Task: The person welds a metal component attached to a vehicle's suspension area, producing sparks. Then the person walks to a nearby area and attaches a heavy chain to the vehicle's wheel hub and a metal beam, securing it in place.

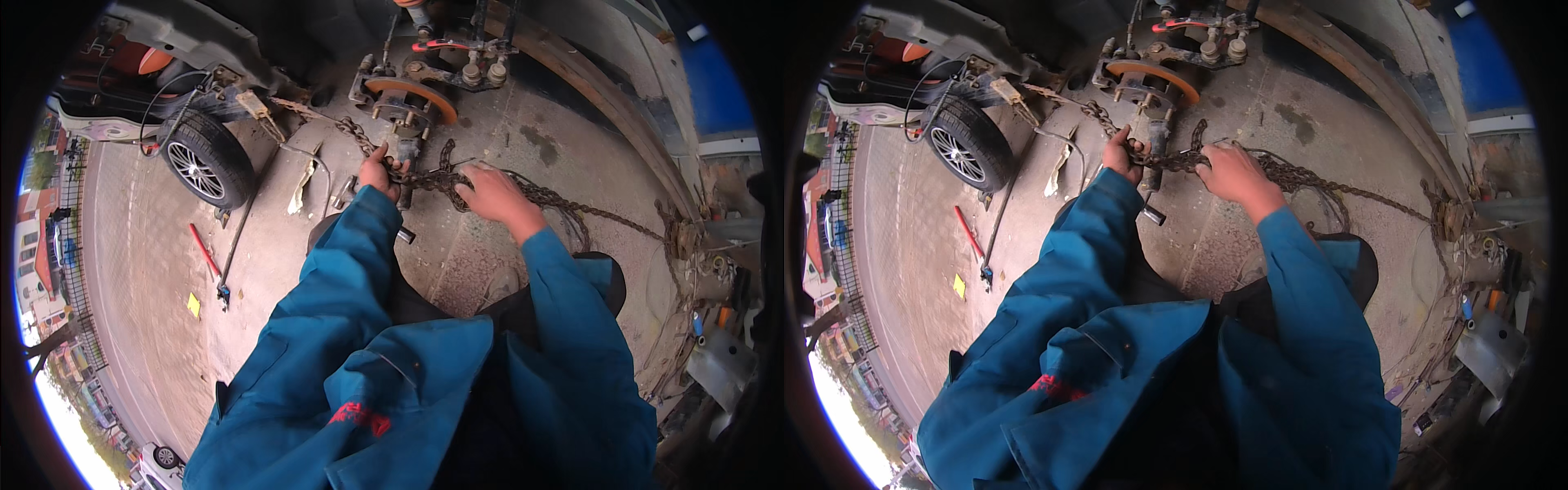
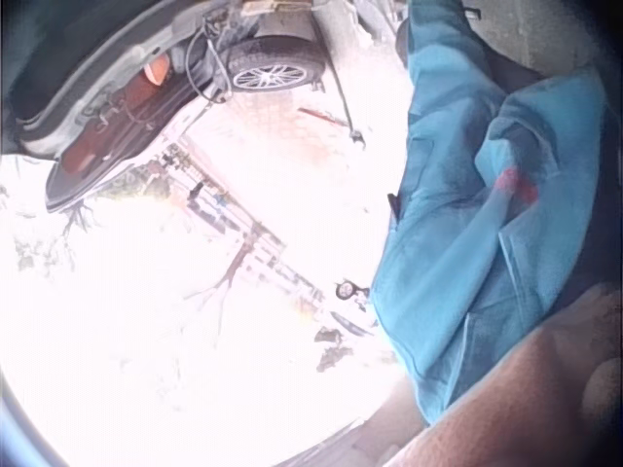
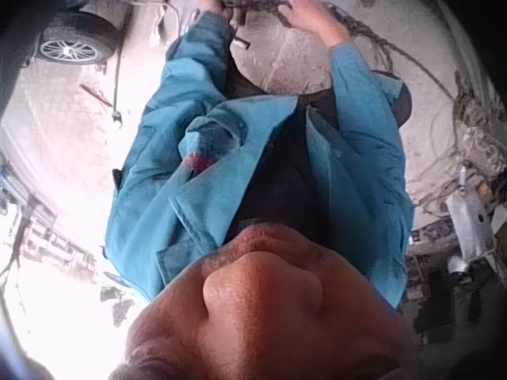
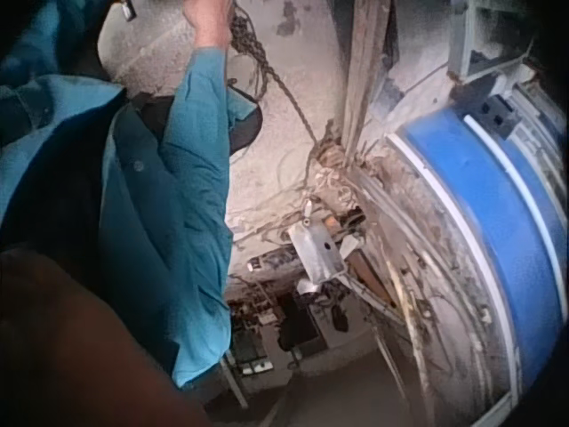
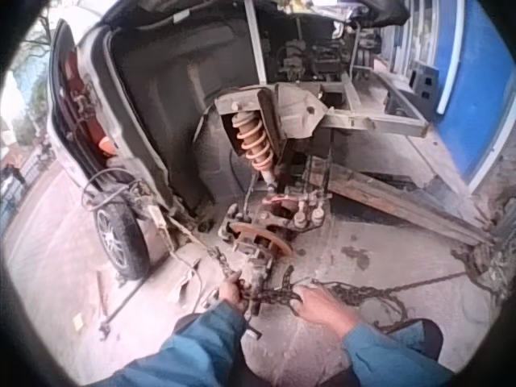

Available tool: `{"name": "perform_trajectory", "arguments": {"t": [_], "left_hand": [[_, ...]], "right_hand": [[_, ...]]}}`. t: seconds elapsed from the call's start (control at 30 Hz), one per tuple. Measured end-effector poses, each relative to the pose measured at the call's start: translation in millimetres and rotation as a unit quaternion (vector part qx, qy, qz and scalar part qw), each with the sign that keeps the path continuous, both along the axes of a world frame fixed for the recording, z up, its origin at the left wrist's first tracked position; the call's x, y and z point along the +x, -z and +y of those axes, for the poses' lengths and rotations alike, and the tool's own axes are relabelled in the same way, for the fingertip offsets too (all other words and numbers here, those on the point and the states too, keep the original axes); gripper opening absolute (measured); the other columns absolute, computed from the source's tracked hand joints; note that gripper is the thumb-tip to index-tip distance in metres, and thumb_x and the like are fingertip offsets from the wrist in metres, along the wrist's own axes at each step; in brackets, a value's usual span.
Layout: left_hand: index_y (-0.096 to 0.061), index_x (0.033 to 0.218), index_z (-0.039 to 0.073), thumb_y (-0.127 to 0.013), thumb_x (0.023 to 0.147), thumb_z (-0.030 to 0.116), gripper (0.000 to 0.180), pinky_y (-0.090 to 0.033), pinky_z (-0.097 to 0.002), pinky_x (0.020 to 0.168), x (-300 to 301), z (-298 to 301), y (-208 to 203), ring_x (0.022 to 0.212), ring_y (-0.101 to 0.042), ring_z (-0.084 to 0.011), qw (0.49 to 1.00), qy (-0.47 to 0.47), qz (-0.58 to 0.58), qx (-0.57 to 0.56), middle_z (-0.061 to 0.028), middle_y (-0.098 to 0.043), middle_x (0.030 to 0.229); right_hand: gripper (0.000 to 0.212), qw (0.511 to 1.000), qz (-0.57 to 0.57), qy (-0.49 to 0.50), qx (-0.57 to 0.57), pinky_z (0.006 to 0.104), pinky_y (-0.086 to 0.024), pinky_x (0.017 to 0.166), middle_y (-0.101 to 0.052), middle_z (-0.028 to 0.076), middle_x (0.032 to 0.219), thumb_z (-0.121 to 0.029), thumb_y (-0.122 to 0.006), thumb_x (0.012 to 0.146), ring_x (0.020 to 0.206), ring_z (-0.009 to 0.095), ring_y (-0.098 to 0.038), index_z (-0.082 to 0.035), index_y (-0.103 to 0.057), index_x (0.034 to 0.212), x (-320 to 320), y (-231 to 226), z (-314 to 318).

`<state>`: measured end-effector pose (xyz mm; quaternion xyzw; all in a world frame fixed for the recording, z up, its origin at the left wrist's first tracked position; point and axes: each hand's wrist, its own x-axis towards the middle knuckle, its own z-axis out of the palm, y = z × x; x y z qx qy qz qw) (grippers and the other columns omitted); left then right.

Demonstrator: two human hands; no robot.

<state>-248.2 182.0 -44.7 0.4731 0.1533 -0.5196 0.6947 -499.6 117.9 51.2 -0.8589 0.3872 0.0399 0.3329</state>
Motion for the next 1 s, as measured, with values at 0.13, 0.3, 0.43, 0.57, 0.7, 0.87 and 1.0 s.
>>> {"name": "perform_trajectory", "arguments": {"t": [0.13, 0.3, 0.43, 0.57, 0.7, 0.87, 1.0], "left_hand": [[-0.054, 0.094, 0.011, -0.062, 0.104, 0.020, 0.016, -0.061, -0.0469, 0.080, 4, 4, -2, 0.060, -0.055, -0.0186, 0.999, 0.034, 0.005, -0.030, -0.0017, -0.050, 0.068], [-0.058, 0.097, 0.005, -0.063, 0.104, 0.019, 0.016, -0.059, -0.0504, 0.094, 12, 17, -4, 0.073, -0.064, -0.0245, 0.992, 0.054, 0.049, -0.107, -0.0072, -0.059, 0.072], [-0.057, 0.109, 0.001, -0.056, 0.109, 0.025, 0.024, -0.055, -0.0525, 0.103, 12, 23, 8, 0.101, -0.069, -0.0346, 0.989, 0.059, 0.037, -0.127, -0.0160, -0.067, 0.097], [-0.055, 0.125, 0.002, -0.048, 0.112, 0.031, 0.032, -0.052, -0.0494, 0.105, 1, 14, 21, 0.123, -0.064, -0.0370, 0.995, 0.038, -0.007, -0.094, -0.0224, -0.065, 0.133], [-0.060, 0.124, 0.008, -0.058, 0.107, 0.036, 0.033, -0.051, -0.0467, 0.099, -12, -1, 13, 0.119, -0.064, -0.0304, 0.995, 0.023, -0.033, -0.088, -0.0133, -0.070, 0.127], [-0.064, 0.130, 0.014, -0.061, 0.101, 0.051, 0.047, -0.039, -0.0566, 0.112, -15, -4, -5, 0.123, -0.062, -0.0276, 0.991, 0.015, 0.030, -0.129, -0.0104, -0.071, 0.127], [-0.055, 0.142, 0.000, -0.050, 0.105, 0.050, 0.063, -0.034, -0.0619, 0.120, -4, -2, -8, 0.138, -0.053, -0.0401, 0.968, 0.082, 0.079, -0.223, -0.0227, -0.059, 0.144]], "right_hand": [[0.061, 0.997, 0.004, 0.051, 0.060, 0.0445, -0.044, 0.114, -0.055, 0.025, 0.148, -0.024, -0.063, 0.092, 0.138, 0.041, -0.050, -0.004, -0.050, 0.149, 16, 65, -11], [0.062, 0.988, -0.025, 0.043, 0.145, 0.0448, -0.050, 0.104, -0.063, 0.024, 0.137, -0.020, -0.067, 0.087, 0.128, 0.041, -0.060, -0.010, -0.056, 0.147, 49, 106, -6], [0.036, 0.998, 0.010, 0.037, 0.042, 0.0486, -0.053, 0.098, -0.070, 0.022, 0.123, -0.023, -0.070, 0.086, 0.117, 0.041, -0.065, -0.007, -0.071, 0.119, 38, 95, 7], [0.030, 0.992, 0.094, 0.085, 0.002, 0.0494, -0.056, 0.094, -0.074, 0.020, 0.108, -0.028, -0.073, 0.086, 0.109, 0.040, -0.069, -0.009, -0.076, 0.109, 20, 44, -2], [0.032, 0.997, 0.080, 0.000, -0.010, 0.0526, -0.056, 0.087, -0.074, 0.021, 0.102, -0.038, -0.072, 0.088, 0.101, 0.042, -0.070, -0.008, -0.075, 0.098, 14, -36, 11], [0.054, 0.990, -0.054, 0.019, 0.129, 0.0549, -0.055, 0.087, -0.071, 0.030, 0.098, -0.042, -0.070, 0.088, 0.099, 0.047, -0.069, 0.006, -0.057, 0.110, 25, -76, 120], [0.077, 0.931, -0.153, 0.038, 0.329, 0.0455, -0.051, 0.098, -0.065, 0.032, 0.125, -0.046, -0.075, 0.088, 0.115, 0.043, -0.066, 0.009, -0.048, 0.135, 19, -42, 143]]}}
